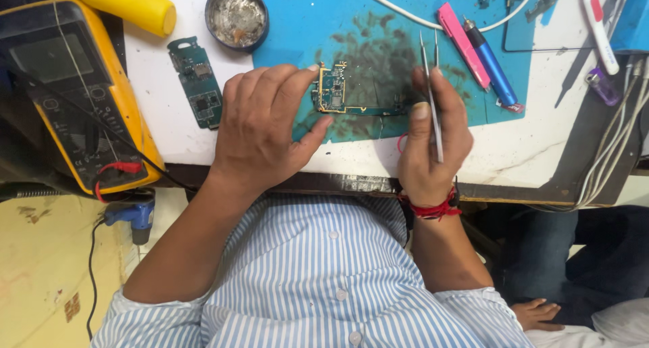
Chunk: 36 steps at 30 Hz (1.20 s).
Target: The person uses a soldering iron and tweezers to work on a small circuit board, then switches to a hot air gun to heat the board while holding it with tweezers. They continue alternating between soldering and heating the board throughout the clip.
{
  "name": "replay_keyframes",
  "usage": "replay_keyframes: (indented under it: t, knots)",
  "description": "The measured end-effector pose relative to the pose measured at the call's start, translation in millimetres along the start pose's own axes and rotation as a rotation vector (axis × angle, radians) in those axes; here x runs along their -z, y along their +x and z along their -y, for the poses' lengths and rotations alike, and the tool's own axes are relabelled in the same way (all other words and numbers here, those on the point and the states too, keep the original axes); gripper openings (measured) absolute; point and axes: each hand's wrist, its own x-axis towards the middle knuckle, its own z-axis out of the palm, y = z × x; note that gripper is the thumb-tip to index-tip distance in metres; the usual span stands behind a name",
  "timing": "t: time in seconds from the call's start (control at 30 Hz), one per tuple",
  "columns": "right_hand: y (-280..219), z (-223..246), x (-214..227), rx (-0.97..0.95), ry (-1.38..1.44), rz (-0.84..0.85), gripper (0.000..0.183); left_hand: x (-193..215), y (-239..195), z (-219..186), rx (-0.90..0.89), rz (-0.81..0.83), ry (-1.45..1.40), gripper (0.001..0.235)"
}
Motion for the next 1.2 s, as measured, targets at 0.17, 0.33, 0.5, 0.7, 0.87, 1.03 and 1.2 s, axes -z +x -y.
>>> replay_keyframes:
  t: [0.17, 0.33, 0.5, 0.7, 0.87, 1.03, 1.2]
  knots:
    - [0.1, 15.9, 0.2, 0.041, -0.247, 0.077, 0.036, -1.2, -0.7, 1.0, 0.012, -0.027, 0.009, 0.056]
    - [-14.2, 25.7, -5.1, 0.145, -0.228, 0.126, 0.036, -2.5, -2.8, 1.5, 0.040, -0.070, 0.039, 0.051]
    - [-25.3, 20.5, -9.7, 0.171, -0.141, 0.166, 0.037, -3.3, -3.6, 2.4, 0.057, -0.085, 0.040, 0.047]
    - [-27.9, 16.4, -2.2, 0.168, -0.198, 0.101, 0.048, -1.3, -3.2, 1.5, 0.025, -0.090, -0.014, 0.046]
    - [-31.2, 10.0, 5.5, 0.190, -0.367, 0.091, 0.053, -1.3, -3.7, 2.4, 0.034, -0.104, -0.047, 0.045]
    - [-39.8, 15.2, 0.0, 0.225, -0.309, 0.138, 0.053, -2.7, -5.3, 4.3, 0.026, -0.115, -0.059, 0.043]
    - [-40.5, 31.1, -15.3, 0.263, -0.189, 0.235, 0.051, -1.7, -6.0, 4.7, 0.038, -0.130, -0.090, 0.043]
